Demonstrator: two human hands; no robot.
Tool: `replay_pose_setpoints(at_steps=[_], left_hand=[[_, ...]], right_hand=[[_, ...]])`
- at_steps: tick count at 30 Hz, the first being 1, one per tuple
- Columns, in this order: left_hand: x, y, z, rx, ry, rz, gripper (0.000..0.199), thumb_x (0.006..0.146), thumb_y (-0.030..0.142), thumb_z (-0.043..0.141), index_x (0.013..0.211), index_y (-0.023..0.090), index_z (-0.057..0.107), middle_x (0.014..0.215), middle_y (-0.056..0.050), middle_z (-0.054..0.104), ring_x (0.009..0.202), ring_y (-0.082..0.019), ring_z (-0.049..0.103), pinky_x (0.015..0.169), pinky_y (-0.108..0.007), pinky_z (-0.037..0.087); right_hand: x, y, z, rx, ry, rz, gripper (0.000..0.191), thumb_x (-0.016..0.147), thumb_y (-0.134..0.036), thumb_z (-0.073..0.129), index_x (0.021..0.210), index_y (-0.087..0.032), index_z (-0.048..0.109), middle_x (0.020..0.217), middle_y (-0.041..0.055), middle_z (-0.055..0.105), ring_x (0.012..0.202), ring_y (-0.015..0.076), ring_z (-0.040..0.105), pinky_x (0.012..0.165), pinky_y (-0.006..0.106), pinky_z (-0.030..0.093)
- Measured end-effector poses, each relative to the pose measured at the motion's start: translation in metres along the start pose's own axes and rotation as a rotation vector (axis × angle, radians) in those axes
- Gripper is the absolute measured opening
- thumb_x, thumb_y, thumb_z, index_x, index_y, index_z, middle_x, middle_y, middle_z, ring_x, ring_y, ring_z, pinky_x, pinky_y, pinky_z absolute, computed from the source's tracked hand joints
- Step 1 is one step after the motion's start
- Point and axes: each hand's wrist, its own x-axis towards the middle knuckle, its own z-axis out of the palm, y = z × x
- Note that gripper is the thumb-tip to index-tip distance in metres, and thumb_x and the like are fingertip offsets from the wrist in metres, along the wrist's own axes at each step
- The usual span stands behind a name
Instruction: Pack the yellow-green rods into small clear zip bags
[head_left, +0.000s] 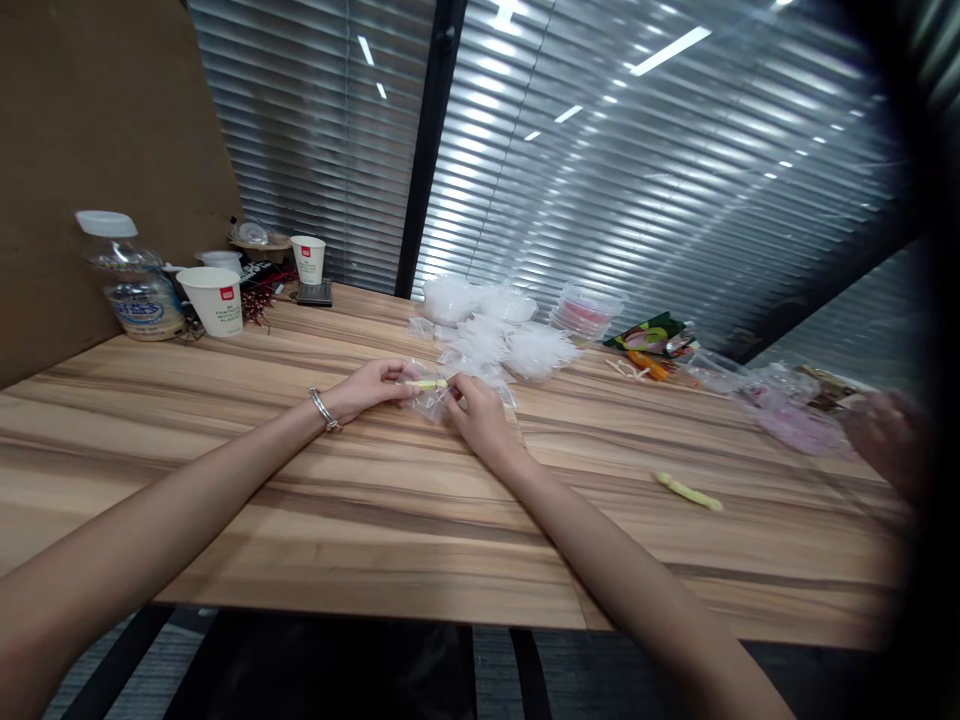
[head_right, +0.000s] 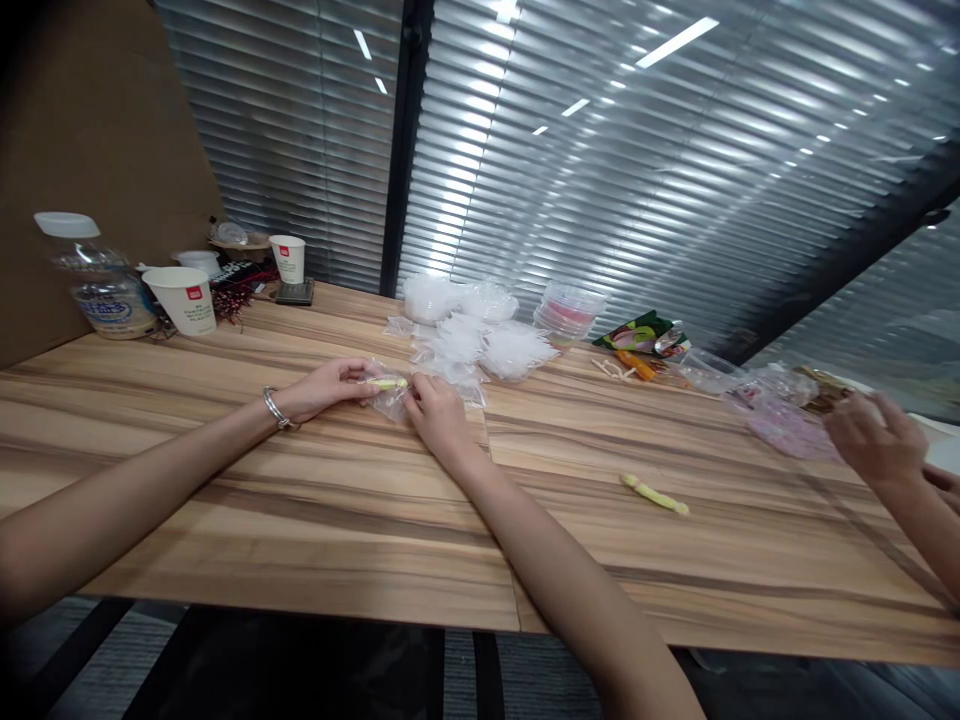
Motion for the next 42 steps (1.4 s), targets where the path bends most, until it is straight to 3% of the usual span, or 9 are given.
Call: replay_pose_setpoints(at_steps=[9, 26, 42], left_hand=[[-0.002, 0.003, 0.002, 0.121, -0.056, 0.021, 0.040, 0.064, 0.034, 0.076, 0.098, 0.016, 0.065, 0.099, -0.005, 0.066, 0.086, -0.013, 0.060, 0.075, -0.020, 0.049], [0.000, 0.003, 0.006, 0.219, -0.095, 0.007, 0.036, 0.068, 0.035, 0.072, 0.098, 0.017, 0.063, 0.097, -0.003, 0.066, 0.082, -0.010, 0.059, 0.071, -0.018, 0.046], [-0.004, 0.011, 0.008, 0.120, -0.105, -0.035, 0.041, 0.071, 0.044, 0.067, 0.094, 0.011, 0.062, 0.092, -0.005, 0.063, 0.080, -0.011, 0.055, 0.073, -0.020, 0.044]], right_hand=[[-0.002, -0.008, -0.007, -0.048, -0.007, -0.065, 0.023, 0.090, -0.028, 0.043, 0.072, -0.017, 0.052, 0.073, 0.0044, 0.054, 0.071, 0.0142, 0.046, 0.064, 0.025, 0.031], [-0.003, -0.014, -0.007, -0.050, 0.028, -0.095, 0.029, 0.088, -0.025, 0.045, 0.061, -0.016, 0.045, 0.065, 0.0026, 0.052, 0.064, 0.0127, 0.042, 0.062, 0.026, 0.026], [-0.004, -0.015, -0.005, -0.084, 0.080, -0.164, 0.027, 0.086, -0.023, 0.047, 0.061, -0.014, 0.046, 0.062, 0.0008, 0.049, 0.062, 0.0093, 0.041, 0.061, 0.023, 0.026]])
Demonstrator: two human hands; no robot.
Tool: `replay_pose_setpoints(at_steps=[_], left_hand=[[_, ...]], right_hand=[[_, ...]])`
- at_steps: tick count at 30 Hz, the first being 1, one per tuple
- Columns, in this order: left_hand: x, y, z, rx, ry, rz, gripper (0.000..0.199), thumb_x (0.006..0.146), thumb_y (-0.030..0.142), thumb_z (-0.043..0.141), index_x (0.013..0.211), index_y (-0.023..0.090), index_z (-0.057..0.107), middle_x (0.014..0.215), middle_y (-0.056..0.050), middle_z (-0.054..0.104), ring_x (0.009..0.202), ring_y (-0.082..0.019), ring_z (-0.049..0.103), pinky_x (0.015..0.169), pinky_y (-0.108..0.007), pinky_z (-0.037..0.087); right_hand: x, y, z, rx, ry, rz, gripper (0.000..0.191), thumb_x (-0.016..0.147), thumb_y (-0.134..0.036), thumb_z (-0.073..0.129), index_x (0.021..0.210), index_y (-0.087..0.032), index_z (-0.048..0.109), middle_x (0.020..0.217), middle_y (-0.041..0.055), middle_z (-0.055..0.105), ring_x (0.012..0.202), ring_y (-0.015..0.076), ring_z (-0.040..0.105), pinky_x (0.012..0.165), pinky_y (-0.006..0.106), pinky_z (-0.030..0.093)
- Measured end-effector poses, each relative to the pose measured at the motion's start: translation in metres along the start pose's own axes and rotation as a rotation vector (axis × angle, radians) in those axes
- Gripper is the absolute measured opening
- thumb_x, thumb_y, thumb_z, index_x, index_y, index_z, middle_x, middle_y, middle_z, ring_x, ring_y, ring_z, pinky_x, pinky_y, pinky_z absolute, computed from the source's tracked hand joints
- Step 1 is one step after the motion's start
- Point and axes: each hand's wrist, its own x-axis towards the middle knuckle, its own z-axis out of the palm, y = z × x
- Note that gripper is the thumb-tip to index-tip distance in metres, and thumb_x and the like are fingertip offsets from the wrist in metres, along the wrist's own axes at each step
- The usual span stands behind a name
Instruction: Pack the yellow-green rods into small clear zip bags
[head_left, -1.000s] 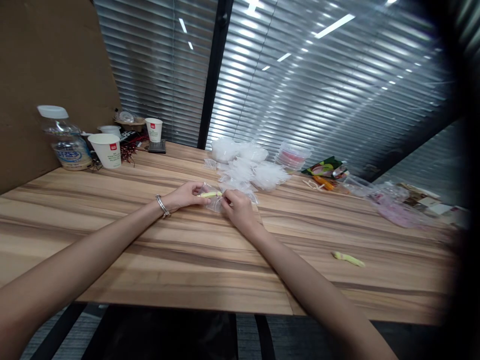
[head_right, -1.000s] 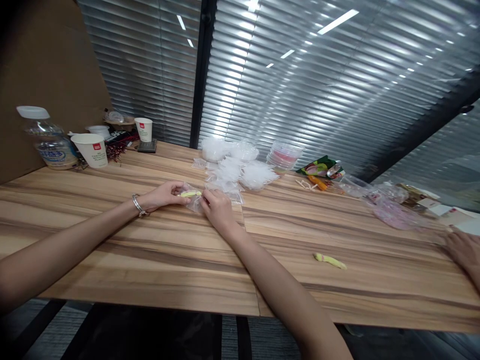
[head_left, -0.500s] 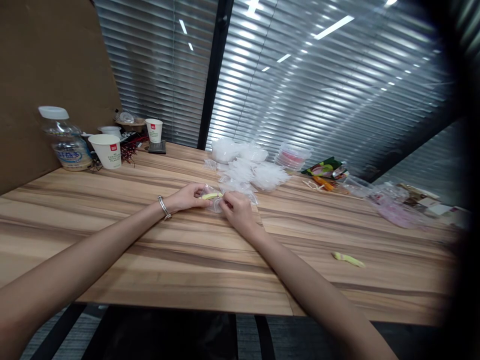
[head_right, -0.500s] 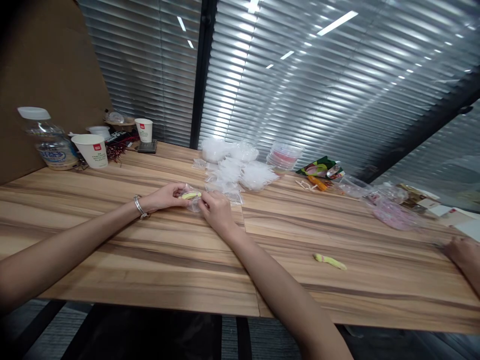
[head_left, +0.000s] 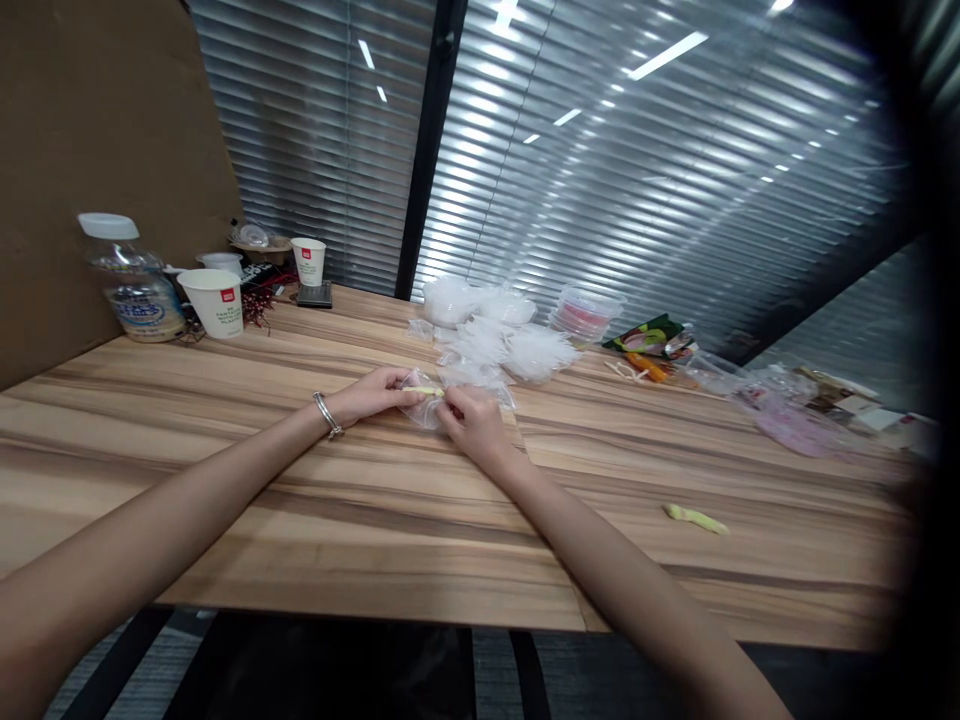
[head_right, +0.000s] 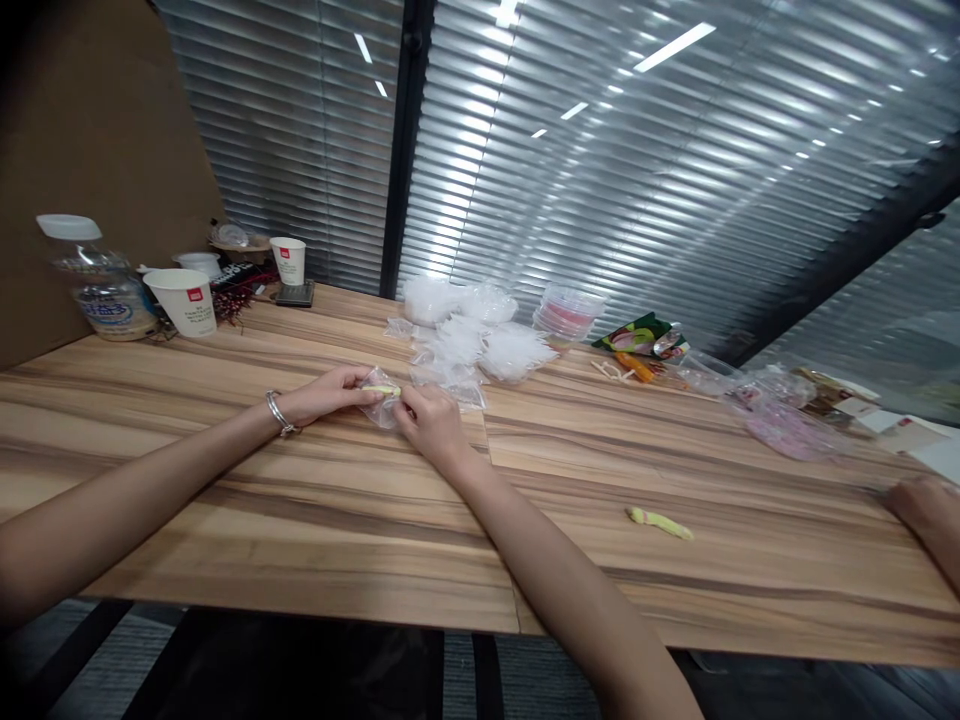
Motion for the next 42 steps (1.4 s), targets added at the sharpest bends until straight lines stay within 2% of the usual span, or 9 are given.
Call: replay_pose_setpoints(at_steps=[11, 17, 21, 23, 26, 29, 34, 37, 42], left_hand=[[0.003, -0.006, -0.002, 0.103, -0.042, 0.079, 0.038, 0.074, 0.043, 0.064, 0.095, 0.012, 0.063, 0.094, -0.004, 0.065, 0.083, -0.012, 0.055, 0.075, -0.020, 0.043], [0.000, -0.001, -0.002, -0.010, -0.025, 0.036, 0.033, 0.071, 0.039, 0.069, 0.090, 0.012, 0.063, 0.088, -0.003, 0.066, 0.078, -0.012, 0.055, 0.071, -0.020, 0.044], [0.000, -0.004, -0.004, -0.119, -0.005, 0.015, 0.034, 0.070, 0.037, 0.070, 0.094, 0.014, 0.065, 0.093, -0.004, 0.067, 0.082, -0.013, 0.058, 0.075, -0.022, 0.045], [0.002, -0.008, -0.007, -0.170, 0.055, 0.019, 0.036, 0.069, 0.037, 0.072, 0.095, 0.014, 0.065, 0.094, -0.005, 0.067, 0.083, -0.013, 0.058, 0.075, -0.022, 0.045], [0.007, -0.016, -0.010, -0.282, 0.173, 0.032, 0.036, 0.067, 0.038, 0.073, 0.094, 0.014, 0.065, 0.098, -0.006, 0.067, 0.085, -0.014, 0.059, 0.078, -0.024, 0.045], [0.011, -0.022, -0.013, -0.343, 0.269, 0.033, 0.039, 0.066, 0.040, 0.074, 0.094, 0.014, 0.065, 0.099, -0.007, 0.066, 0.086, -0.014, 0.060, 0.079, -0.025, 0.045], [0.013, -0.026, -0.015, -0.354, 0.326, 0.027, 0.043, 0.064, 0.039, 0.075, 0.097, 0.014, 0.064, 0.099, -0.007, 0.065, 0.083, -0.012, 0.059, 0.077, -0.024, 0.046], [0.013, -0.027, -0.015, -0.337, 0.318, 0.036, 0.041, 0.066, 0.039, 0.075, 0.097, 0.014, 0.063, 0.097, -0.006, 0.065, 0.082, -0.012, 0.059, 0.076, -0.024, 0.045], [0.012, -0.025, -0.015, -0.329, 0.313, 0.033, 0.042, 0.066, 0.040, 0.075, 0.096, 0.014, 0.063, 0.098, -0.007, 0.065, 0.083, -0.012, 0.059, 0.075, -0.023, 0.045]], right_hand=[[-0.002, 0.000, 0.000, -0.043, -0.094, 0.036, 0.021, 0.083, -0.025, 0.049, 0.066, -0.014, 0.051, 0.065, 0.0015, 0.054, 0.062, 0.0094, 0.043, 0.060, 0.022, 0.026], [-0.004, -0.001, -0.003, -0.090, -0.155, 0.081, 0.018, 0.085, -0.027, 0.047, 0.074, -0.015, 0.056, 0.073, 0.0023, 0.060, 0.066, 0.0102, 0.048, 0.063, 0.022, 0.028], [0.002, -0.005, -0.015, -0.209, -0.219, 0.056, 0.027, 0.091, -0.033, 0.040, 0.083, -0.015, 0.060, 0.078, 0.0048, 0.062, 0.071, 0.0125, 0.052, 0.065, 0.024, 0.029], [0.009, -0.004, -0.027, -0.246, -0.256, 0.096, 0.037, 0.093, -0.042, 0.036, 0.084, -0.016, 0.061, 0.078, 0.0056, 0.063, 0.073, 0.0141, 0.054, 0.065, 0.024, 0.028], [0.017, 0.004, -0.057, -0.170, -0.318, 0.351, 0.051, 0.090, -0.059, 0.033, 0.084, -0.019, 0.062, 0.075, 0.0040, 0.064, 0.069, 0.0142, 0.055, 0.060, 0.023, 0.028], [0.007, 0.018, -0.093, -0.072, -0.433, 0.481, 0.049, 0.091, -0.057, 0.030, 0.092, -0.020, 0.063, 0.087, 0.0041, 0.066, 0.078, 0.0152, 0.058, 0.063, 0.022, 0.032], [-0.056, 0.061, -0.153, -0.266, -0.578, 0.651, 0.038, 0.092, -0.034, 0.030, 0.118, -0.022, 0.056, 0.108, 0.0092, 0.062, 0.098, 0.0204, 0.059, 0.076, 0.025, 0.039], [-0.103, 0.091, -0.186, -0.447, -0.597, 0.704, 0.049, 0.082, -0.015, 0.039, 0.130, -0.019, 0.048, 0.120, 0.0136, 0.056, 0.098, 0.0192, 0.059, 0.078, 0.024, 0.040], [-0.156, 0.119, -0.218, -0.584, -0.745, 0.939, 0.053, 0.072, -0.007, 0.042, 0.121, -0.022, 0.057, 0.108, 0.0139, 0.060, 0.087, 0.0197, 0.062, 0.073, 0.026, 0.040]])
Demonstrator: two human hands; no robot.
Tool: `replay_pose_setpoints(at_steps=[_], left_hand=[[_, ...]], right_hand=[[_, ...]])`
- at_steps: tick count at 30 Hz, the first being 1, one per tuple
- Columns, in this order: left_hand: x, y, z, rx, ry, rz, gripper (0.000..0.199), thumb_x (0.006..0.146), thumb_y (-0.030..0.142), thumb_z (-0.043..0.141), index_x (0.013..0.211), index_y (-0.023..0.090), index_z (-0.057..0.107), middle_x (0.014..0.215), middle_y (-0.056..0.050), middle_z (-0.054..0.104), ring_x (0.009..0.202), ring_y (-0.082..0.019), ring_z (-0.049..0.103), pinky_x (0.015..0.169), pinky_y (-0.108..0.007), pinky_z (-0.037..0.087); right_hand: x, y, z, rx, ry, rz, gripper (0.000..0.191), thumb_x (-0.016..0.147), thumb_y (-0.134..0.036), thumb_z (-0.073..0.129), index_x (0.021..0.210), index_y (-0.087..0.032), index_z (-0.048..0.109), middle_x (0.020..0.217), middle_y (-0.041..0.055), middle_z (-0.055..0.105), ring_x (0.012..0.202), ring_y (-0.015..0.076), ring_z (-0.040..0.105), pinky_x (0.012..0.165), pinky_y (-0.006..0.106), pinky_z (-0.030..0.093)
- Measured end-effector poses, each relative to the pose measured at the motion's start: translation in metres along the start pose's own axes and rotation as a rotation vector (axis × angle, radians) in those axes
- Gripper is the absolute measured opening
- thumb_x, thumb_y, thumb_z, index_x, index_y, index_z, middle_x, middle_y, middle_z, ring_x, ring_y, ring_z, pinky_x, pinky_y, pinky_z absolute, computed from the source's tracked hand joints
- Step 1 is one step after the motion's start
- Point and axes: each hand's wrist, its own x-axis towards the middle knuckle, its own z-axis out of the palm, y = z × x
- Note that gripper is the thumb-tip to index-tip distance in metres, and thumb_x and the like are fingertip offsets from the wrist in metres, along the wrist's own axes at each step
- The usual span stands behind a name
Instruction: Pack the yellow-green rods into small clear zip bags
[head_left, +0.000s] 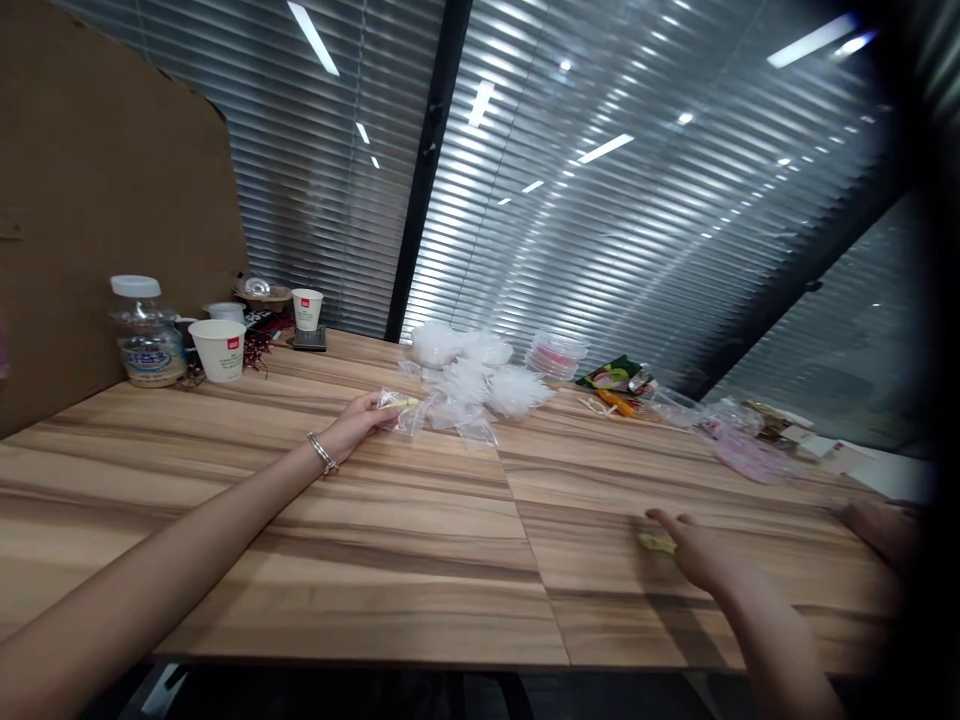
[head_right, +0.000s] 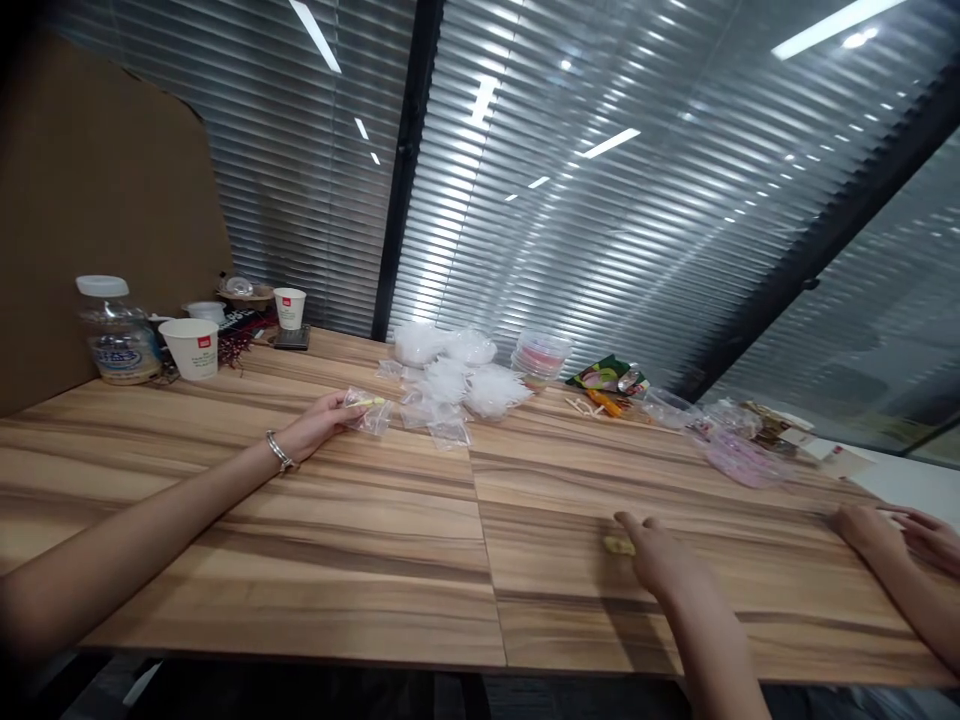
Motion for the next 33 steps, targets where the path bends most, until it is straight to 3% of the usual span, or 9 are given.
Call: replay_pose_setpoints(at_steps=[3, 6, 11, 13, 17, 21, 28, 33], left_hand=[[-0.001, 0.002, 0.001, 0.009, -0.024, 0.004, 0.042, 0.066, 0.040, 0.074, 0.097, 0.014, 0.063, 0.100, -0.007, 0.065, 0.085, -0.013, 0.059, 0.077, -0.023, 0.045], [-0.001, 0.003, 0.002, 0.015, -0.026, 0.002, 0.043, 0.066, 0.041, 0.074, 0.097, 0.014, 0.063, 0.101, -0.007, 0.065, 0.085, -0.013, 0.059, 0.077, -0.024, 0.045], [-0.002, 0.003, 0.003, 0.037, -0.040, 0.002, 0.040, 0.067, 0.040, 0.073, 0.095, 0.013, 0.063, 0.094, -0.006, 0.065, 0.081, -0.011, 0.058, 0.076, -0.023, 0.044], [-0.002, 0.003, 0.002, 0.042, -0.041, -0.001, 0.042, 0.067, 0.040, 0.073, 0.096, 0.012, 0.063, 0.096, -0.007, 0.065, 0.083, -0.012, 0.058, 0.077, -0.024, 0.044], [-0.001, 0.001, 0.001, 0.063, -0.047, 0.005, 0.044, 0.068, 0.041, 0.072, 0.100, 0.012, 0.062, 0.103, -0.009, 0.065, 0.088, -0.014, 0.059, 0.080, -0.025, 0.045], [-0.001, 0.000, 0.001, 0.069, -0.065, 0.024, 0.043, 0.068, 0.041, 0.072, 0.099, 0.012, 0.063, 0.103, -0.009, 0.065, 0.089, -0.014, 0.059, 0.081, -0.025, 0.045], [-0.002, 0.003, 0.004, 0.082, -0.053, 0.039, 0.040, 0.066, 0.040, 0.073, 0.093, 0.013, 0.063, 0.094, -0.006, 0.066, 0.083, -0.012, 0.058, 0.076, -0.023, 0.045], [-0.001, 0.001, 0.002, 0.072, -0.060, 0.033, 0.041, 0.065, 0.041, 0.074, 0.094, 0.013, 0.064, 0.097, -0.006, 0.067, 0.083, -0.013, 0.059, 0.077, -0.023, 0.045]], right_hand=[[-0.002, -0.002, 0.009, 0.005, -0.038, 0.019, 0.037, 0.079, -0.011, 0.041, 0.109, -0.018, 0.062, 0.099, 0.0158, 0.061, 0.082, 0.0202, 0.062, 0.070, 0.026, 0.038], [0.002, -0.029, 0.013, 0.012, 0.050, -0.040, 0.025, 0.086, -0.016, 0.038, 0.097, -0.013, 0.060, 0.096, 0.0170, 0.061, 0.081, 0.0199, 0.062, 0.069, 0.026, 0.036], [0.008, -0.108, 0.008, 0.064, 0.100, -0.323, 0.022, 0.093, -0.020, 0.033, 0.096, -0.013, 0.054, 0.093, 0.0122, 0.062, 0.078, 0.0168, 0.060, 0.066, 0.025, 0.035], [0.004, -0.146, 0.004, 0.033, 0.179, -0.423, 0.021, 0.092, -0.016, 0.035, 0.102, -0.013, 0.053, 0.098, 0.0125, 0.060, 0.082, 0.0170, 0.059, 0.068, 0.025, 0.037], [-0.015, -0.216, -0.006, -0.170, 0.268, -0.469, 0.029, 0.086, -0.006, 0.036, 0.109, -0.015, 0.053, 0.102, 0.0135, 0.057, 0.089, 0.0231, 0.059, 0.068, 0.029, 0.042], [-0.026, -0.265, -0.015, -0.259, 0.296, -0.594, 0.030, 0.087, -0.006, 0.033, 0.107, -0.014, 0.054, 0.099, 0.0156, 0.056, 0.087, 0.0255, 0.058, 0.065, 0.033, 0.046], [-0.019, -0.312, -0.013, -0.278, 0.390, -0.639, 0.032, 0.085, -0.001, 0.031, 0.105, -0.009, 0.055, 0.093, 0.0180, 0.056, 0.084, 0.0249, 0.058, 0.066, 0.033, 0.046], [-0.010, -0.312, -0.006, -0.161, 0.441, -0.653, 0.029, 0.087, -0.006, 0.032, 0.106, -0.012, 0.053, 0.097, 0.0161, 0.055, 0.088, 0.0260, 0.057, 0.068, 0.035, 0.046]])
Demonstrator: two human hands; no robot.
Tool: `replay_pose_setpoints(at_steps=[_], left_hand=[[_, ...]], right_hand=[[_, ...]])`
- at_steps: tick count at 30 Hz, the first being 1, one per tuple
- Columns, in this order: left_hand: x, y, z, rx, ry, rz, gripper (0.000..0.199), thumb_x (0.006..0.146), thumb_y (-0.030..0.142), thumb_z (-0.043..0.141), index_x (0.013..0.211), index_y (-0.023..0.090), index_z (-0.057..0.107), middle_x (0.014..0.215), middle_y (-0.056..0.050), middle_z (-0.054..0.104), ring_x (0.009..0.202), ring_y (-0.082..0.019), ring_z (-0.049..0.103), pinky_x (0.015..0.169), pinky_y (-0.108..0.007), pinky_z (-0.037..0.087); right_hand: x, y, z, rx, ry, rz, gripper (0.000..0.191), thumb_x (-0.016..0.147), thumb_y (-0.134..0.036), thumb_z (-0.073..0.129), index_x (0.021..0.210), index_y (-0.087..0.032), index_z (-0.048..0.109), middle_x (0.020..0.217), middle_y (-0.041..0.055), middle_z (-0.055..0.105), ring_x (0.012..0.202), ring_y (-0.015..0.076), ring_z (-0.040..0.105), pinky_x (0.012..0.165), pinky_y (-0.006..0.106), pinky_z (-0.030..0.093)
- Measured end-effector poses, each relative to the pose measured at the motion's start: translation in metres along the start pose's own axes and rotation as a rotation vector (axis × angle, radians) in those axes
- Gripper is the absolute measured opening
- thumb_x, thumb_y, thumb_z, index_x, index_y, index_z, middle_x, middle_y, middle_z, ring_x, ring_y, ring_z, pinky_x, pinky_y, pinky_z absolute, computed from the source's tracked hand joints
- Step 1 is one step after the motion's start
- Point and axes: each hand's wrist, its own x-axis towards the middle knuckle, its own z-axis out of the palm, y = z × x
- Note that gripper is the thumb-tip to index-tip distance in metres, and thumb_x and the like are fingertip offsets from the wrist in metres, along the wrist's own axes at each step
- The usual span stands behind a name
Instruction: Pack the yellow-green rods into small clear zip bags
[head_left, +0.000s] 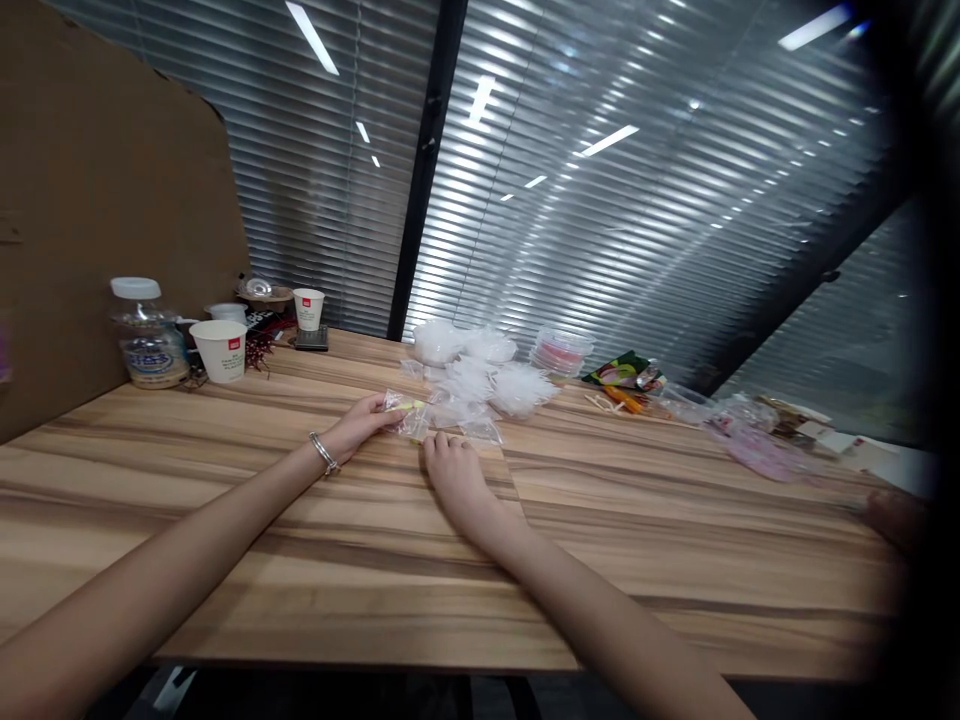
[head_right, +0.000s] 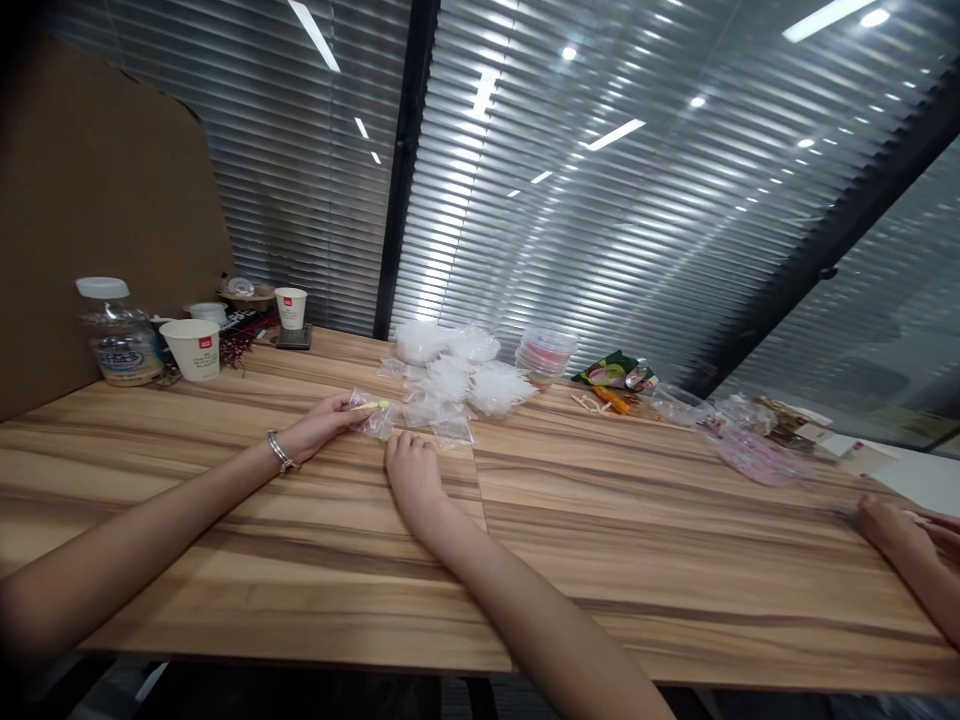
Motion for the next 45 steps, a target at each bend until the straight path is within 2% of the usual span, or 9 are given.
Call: replay_pose_setpoints(at_steps=[5, 12, 18, 21, 26, 29, 34, 39, 45], left_hand=[[0.000, -0.001, 0.000, -0.012, -0.010, -0.011, 0.043, 0.065, 0.039, 0.074, 0.097, 0.013, 0.064, 0.100, -0.008, 0.066, 0.087, -0.014, 0.059, 0.082, -0.026, 0.046], [-0.001, 0.001, 0.001, 0.041, -0.014, -0.022, 0.042, 0.067, 0.039, 0.073, 0.099, 0.013, 0.064, 0.103, -0.008, 0.066, 0.089, -0.015, 0.059, 0.082, -0.025, 0.045], [-0.001, 0.003, 0.003, 0.041, -0.026, -0.025, 0.044, 0.065, 0.042, 0.074, 0.097, 0.013, 0.065, 0.100, -0.007, 0.067, 0.086, -0.014, 0.060, 0.079, -0.023, 0.046], [-0.001, 0.001, 0.002, 0.006, -0.024, -0.025, 0.043, 0.067, 0.042, 0.073, 0.097, 0.013, 0.064, 0.101, -0.008, 0.067, 0.087, -0.014, 0.060, 0.081, -0.025, 0.046], [0.001, -0.004, -0.004, -0.167, 0.113, -0.032, 0.049, 0.065, 0.033, 0.077, 0.107, 0.019, 0.056, 0.106, -0.006, 0.063, 0.091, -0.012, 0.061, 0.084, -0.027, 0.048], [0.002, -0.004, -0.006, -0.202, 0.138, -0.060, 0.045, 0.066, 0.033, 0.076, 0.104, 0.018, 0.056, 0.108, -0.006, 0.062, 0.092, -0.012, 0.060, 0.082, -0.025, 0.048], [0.001, -0.002, -0.005, -0.191, 0.127, -0.064, 0.044, 0.068, 0.034, 0.074, 0.104, 0.019, 0.055, 0.107, -0.005, 0.061, 0.089, -0.011, 0.060, 0.080, -0.026, 0.049], [-0.003, 0.002, 0.001, -0.123, 0.040, -0.012, 0.046, 0.068, 0.034, 0.074, 0.106, 0.018, 0.055, 0.102, -0.005, 0.064, 0.086, -0.012, 0.061, 0.081, -0.026, 0.047], [-0.006, 0.008, 0.005, -0.081, 0.013, -0.028, 0.045, 0.068, 0.035, 0.072, 0.107, 0.019, 0.056, 0.103, -0.005, 0.064, 0.090, -0.014, 0.061, 0.080, -0.025, 0.048]], right_hand=[[0.002, 0.022, 0.011, 0.273, 0.068, -0.066, 0.023, 0.091, -0.015, 0.034, 0.107, -0.015, 0.052, 0.104, 0.0109, 0.056, 0.086, 0.0179, 0.056, 0.072, 0.029, 0.043], [0.018, 0.037, 0.038, 0.994, 0.215, 0.044, 0.027, 0.092, -0.035, 0.039, 0.098, -0.016, 0.057, 0.092, 0.0039, 0.060, 0.081, 0.0124, 0.054, 0.073, 0.023, 0.041], [0.022, 0.042, 0.041, 1.317, 0.343, 0.243, 0.032, 0.086, -0.041, 0.047, 0.100, -0.014, 0.056, 0.085, 0.0030, 0.059, 0.065, 0.0097, 0.048, 0.060, 0.020, 0.039], [0.018, 0.040, 0.030, 1.377, 0.444, 0.292, 0.033, 0.085, -0.043, 0.049, 0.099, -0.014, 0.055, 0.087, 0.0035, 0.057, 0.063, 0.0085, 0.045, 0.058, 0.020, 0.037], [0.011, 0.036, 0.019, 1.350, 0.569, 0.251, 0.030, 0.087, -0.041, 0.048, 0.098, -0.014, 0.056, 0.093, 0.0055, 0.057, 0.077, 0.0107, 0.048, 0.066, 0.021, 0.038], [0.009, 0.036, 0.018, 1.334, 0.616, 0.256, 0.029, 0.088, -0.039, 0.047, 0.098, -0.014, 0.057, 0.094, 0.0057, 0.056, 0.083, 0.0116, 0.049, 0.070, 0.023, 0.039], [0.008, 0.037, 0.017, 1.312, 0.625, 0.232, 0.026, 0.089, -0.037, 0.048, 0.097, -0.015, 0.059, 0.092, 0.0048, 0.054, 0.080, 0.0108, 0.048, 0.069, 0.023, 0.038], [0.008, 0.033, 0.014, 1.306, 0.609, 0.176, 0.024, 0.088, -0.036, 0.050, 0.095, -0.015, 0.060, 0.091, 0.0047, 0.056, 0.082, 0.0113, 0.050, 0.070, 0.022, 0.040], [0.010, 0.032, 0.022, 1.415, 0.612, 0.215, 0.025, 0.083, -0.036, 0.058, 0.097, -0.017, 0.052, 0.093, 0.0036, 0.055, 0.078, 0.0106, 0.050, 0.070, 0.022, 0.041]])
